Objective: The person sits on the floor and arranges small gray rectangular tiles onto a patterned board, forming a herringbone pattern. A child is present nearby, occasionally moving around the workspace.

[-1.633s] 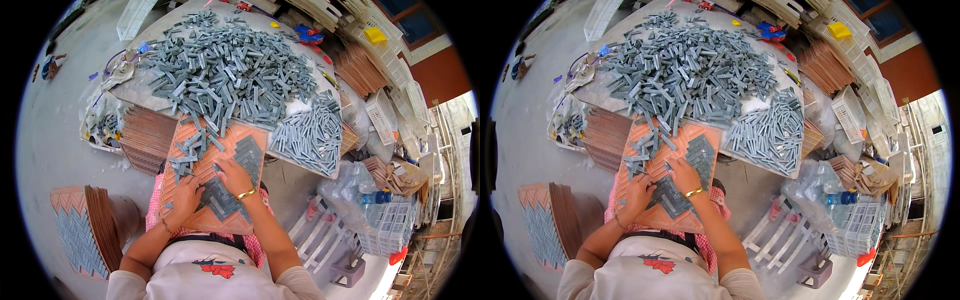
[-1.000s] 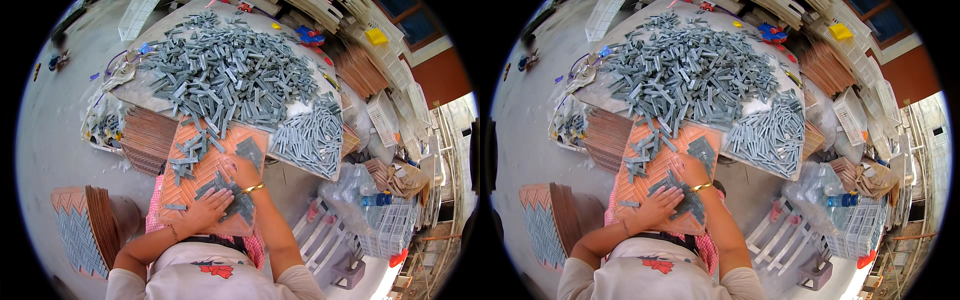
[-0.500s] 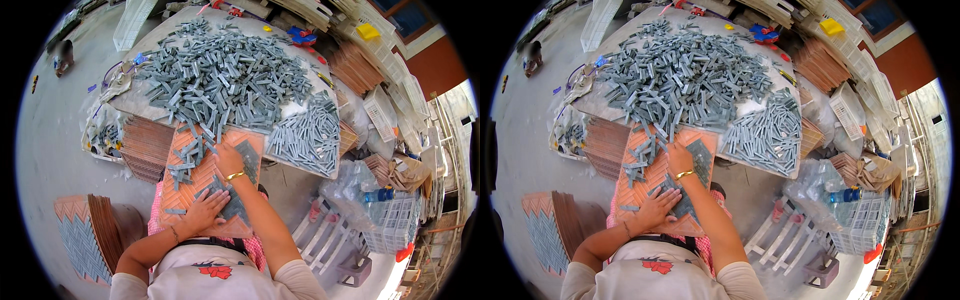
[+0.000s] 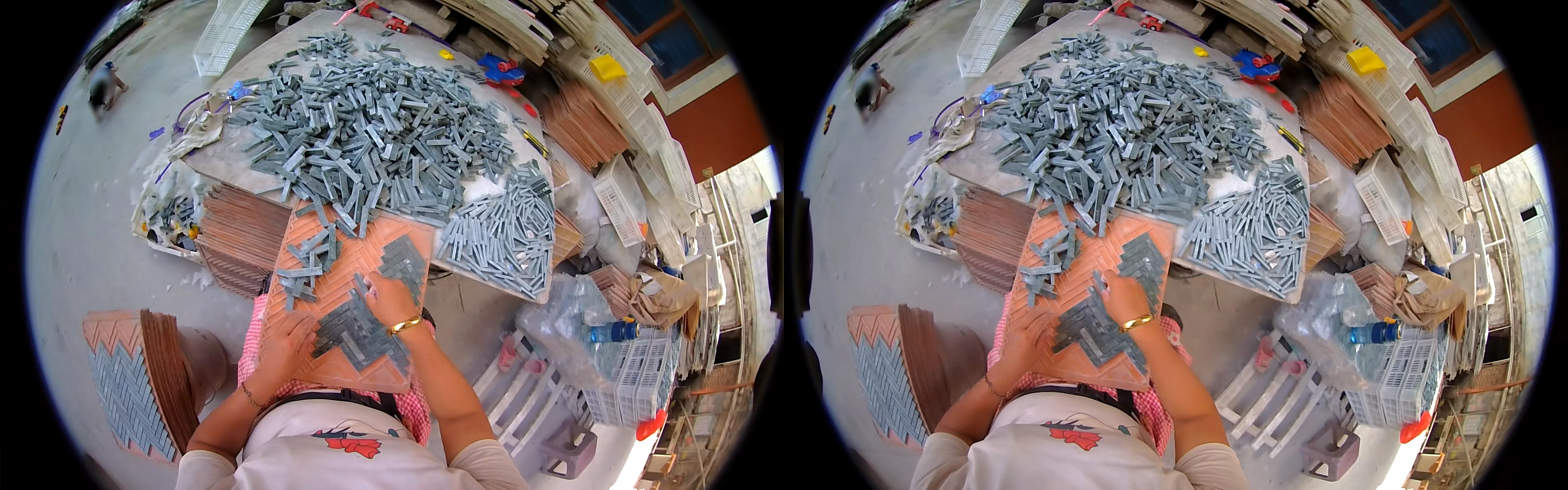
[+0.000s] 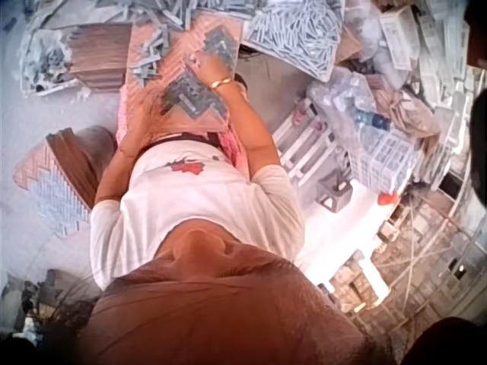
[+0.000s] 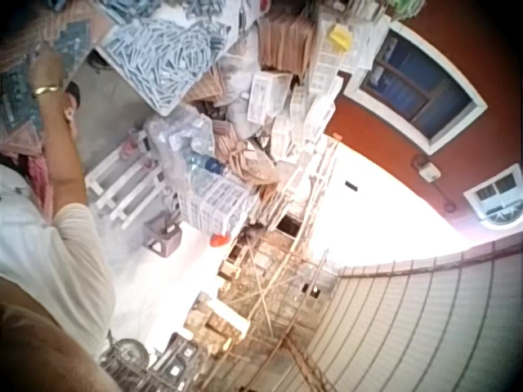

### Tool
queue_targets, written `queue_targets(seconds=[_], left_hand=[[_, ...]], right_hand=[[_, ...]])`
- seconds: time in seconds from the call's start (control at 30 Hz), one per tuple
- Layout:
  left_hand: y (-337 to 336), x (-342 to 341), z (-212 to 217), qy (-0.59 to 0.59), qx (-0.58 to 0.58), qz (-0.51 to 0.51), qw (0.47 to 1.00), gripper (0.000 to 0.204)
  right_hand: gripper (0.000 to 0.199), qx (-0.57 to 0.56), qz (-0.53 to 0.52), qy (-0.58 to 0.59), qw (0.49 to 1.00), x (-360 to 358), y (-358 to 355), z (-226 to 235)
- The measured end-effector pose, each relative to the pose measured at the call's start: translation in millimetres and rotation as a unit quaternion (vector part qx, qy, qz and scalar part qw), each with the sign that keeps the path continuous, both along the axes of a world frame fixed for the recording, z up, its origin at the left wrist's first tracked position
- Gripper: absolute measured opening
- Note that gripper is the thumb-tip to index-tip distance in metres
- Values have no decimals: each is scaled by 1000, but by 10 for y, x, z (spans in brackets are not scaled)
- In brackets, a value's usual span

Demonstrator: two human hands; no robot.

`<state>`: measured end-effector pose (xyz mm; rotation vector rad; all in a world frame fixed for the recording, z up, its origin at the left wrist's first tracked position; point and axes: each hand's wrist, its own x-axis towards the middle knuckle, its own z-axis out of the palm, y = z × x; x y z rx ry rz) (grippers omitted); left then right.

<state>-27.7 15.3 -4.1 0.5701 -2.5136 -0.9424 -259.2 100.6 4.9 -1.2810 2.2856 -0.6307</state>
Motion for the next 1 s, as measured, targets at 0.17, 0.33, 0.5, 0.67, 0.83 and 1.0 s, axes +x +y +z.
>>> queue_targets(seconds=[0.17, 0.33, 0.5, 0.67, 0.83, 1.0], left_hand=[[-156, 218, -8, 46, -2, 54, 998, 28], [-127, 302, -10, 44, -19, 63, 997, 26], [-97, 266, 25, 56, -8, 56, 997, 24], [-107, 79, 15, 76, -24, 52, 995, 22], [-269, -470, 117, 47, -102, 33, 993, 17], [-365, -1039, 308, -52, -219, 69, 972, 30]], right_hand=[[29, -49, 43, 0, 998, -28, -79, 19], [32, -54, 72, -68, 994, -109, -134, -27], [29, -55, 99, -124, 986, -166, -146, -19], [23, -52, 91, 6, 994, -146, -169, -177], [18, -7, 103, 38, 994, -139, -246, -57], [20, -24, 66, 87, 994, -111, -192, -220]])
